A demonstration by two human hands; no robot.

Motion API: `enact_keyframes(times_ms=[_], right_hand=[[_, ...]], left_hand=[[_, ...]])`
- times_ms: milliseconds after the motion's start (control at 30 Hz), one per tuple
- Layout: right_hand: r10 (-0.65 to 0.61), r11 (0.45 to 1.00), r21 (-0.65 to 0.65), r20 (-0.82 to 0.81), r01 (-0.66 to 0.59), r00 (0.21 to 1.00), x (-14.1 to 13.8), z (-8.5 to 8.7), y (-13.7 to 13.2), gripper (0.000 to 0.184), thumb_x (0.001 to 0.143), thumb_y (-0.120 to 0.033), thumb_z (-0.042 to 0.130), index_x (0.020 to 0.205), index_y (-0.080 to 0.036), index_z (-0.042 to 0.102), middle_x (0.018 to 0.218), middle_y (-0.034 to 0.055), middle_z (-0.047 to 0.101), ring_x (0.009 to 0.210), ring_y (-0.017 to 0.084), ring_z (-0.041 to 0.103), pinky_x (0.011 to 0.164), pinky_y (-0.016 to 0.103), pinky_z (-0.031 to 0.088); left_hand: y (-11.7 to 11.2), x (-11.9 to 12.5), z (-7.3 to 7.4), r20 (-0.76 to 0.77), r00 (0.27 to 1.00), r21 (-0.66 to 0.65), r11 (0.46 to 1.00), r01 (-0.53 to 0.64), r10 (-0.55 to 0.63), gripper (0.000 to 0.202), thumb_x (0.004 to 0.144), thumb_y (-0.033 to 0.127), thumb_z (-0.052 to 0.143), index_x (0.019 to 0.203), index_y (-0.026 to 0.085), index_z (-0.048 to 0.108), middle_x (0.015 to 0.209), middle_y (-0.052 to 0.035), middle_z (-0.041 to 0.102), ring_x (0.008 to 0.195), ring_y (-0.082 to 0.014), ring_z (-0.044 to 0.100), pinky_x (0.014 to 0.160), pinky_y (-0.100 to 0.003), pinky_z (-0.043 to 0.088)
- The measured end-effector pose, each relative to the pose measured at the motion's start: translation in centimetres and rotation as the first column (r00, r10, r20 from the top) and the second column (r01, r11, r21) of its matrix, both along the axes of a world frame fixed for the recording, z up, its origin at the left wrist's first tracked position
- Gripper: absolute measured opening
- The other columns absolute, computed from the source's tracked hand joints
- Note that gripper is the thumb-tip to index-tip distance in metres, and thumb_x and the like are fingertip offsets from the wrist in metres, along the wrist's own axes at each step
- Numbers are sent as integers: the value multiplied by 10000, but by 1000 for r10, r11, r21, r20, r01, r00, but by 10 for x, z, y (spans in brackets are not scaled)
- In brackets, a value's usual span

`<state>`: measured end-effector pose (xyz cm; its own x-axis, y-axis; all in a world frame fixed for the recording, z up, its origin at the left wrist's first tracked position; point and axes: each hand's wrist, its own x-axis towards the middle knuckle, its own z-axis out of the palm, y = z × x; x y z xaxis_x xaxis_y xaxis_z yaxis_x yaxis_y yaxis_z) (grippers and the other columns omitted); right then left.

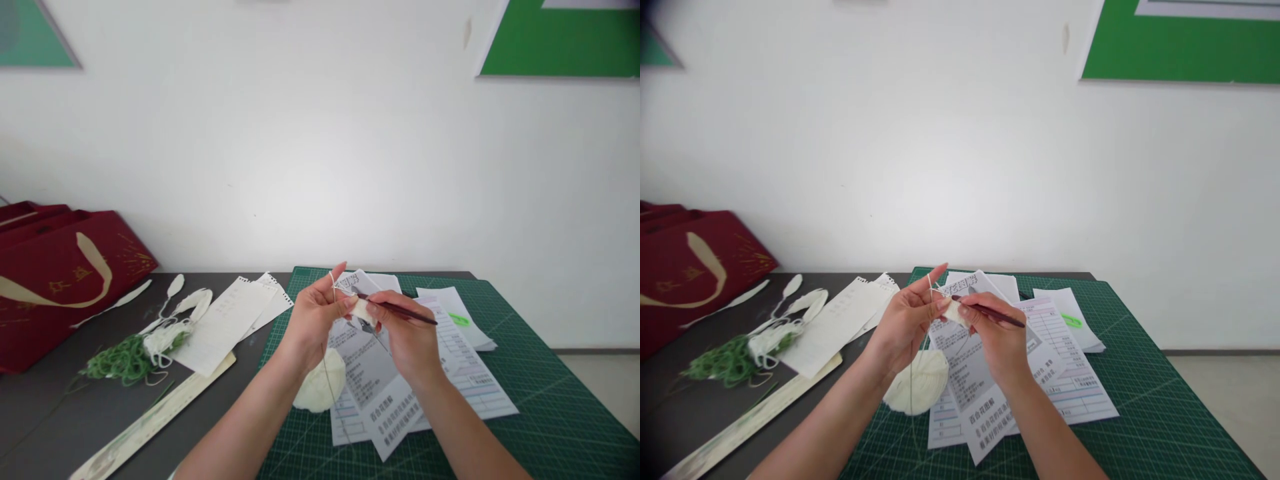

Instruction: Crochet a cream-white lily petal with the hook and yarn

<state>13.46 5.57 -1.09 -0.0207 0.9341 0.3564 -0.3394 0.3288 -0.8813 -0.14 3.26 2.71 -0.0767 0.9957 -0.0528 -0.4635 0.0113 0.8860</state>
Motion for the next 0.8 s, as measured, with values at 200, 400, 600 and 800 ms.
enact_keyframes(times_ms=[200,400,600,800], right_hand=[[-1,1000,-9,4,1,1000,-2,-9,-2,140,708,-114,741,726,-252,761,668,-31,691,512,85,528,424,205,420],[0,1000,0,19,0,1000,1,-9,-5,142,711,-109,739,716,-249,760,693,-29,701,529,89,542,441,207,431],[-38,999,-14,5,38,999,-3,-11,-6,146,712,-102,738,727,-246,757,705,-27,708,534,88,545,460,211,443],[-50,999,-16,-33,49,998,-2,-12,-5,162,703,-95,740,730,-254,759,699,-29,706,541,94,554,453,213,441]], left_hand=[[3,-9,-8,-21,999,-31,999,45,-46,561,623,115,813,1165,132,669,567,34,639,538,-76,505,591,-226,373],[2,-17,-8,-8,995,-51,994,97,-98,492,612,145,824,1093,160,718,589,10,657,553,-91,525,593,-233,384],[2,-10,-12,25,1000,-19,1000,0,1,441,631,160,812,1059,220,727,549,67,592,542,-64,484,600,-207,375],[0,-13,-10,-9,997,-21,996,81,-82,471,640,127,810,1098,183,713,586,43,618,570,-75,503,621,-218,380]])
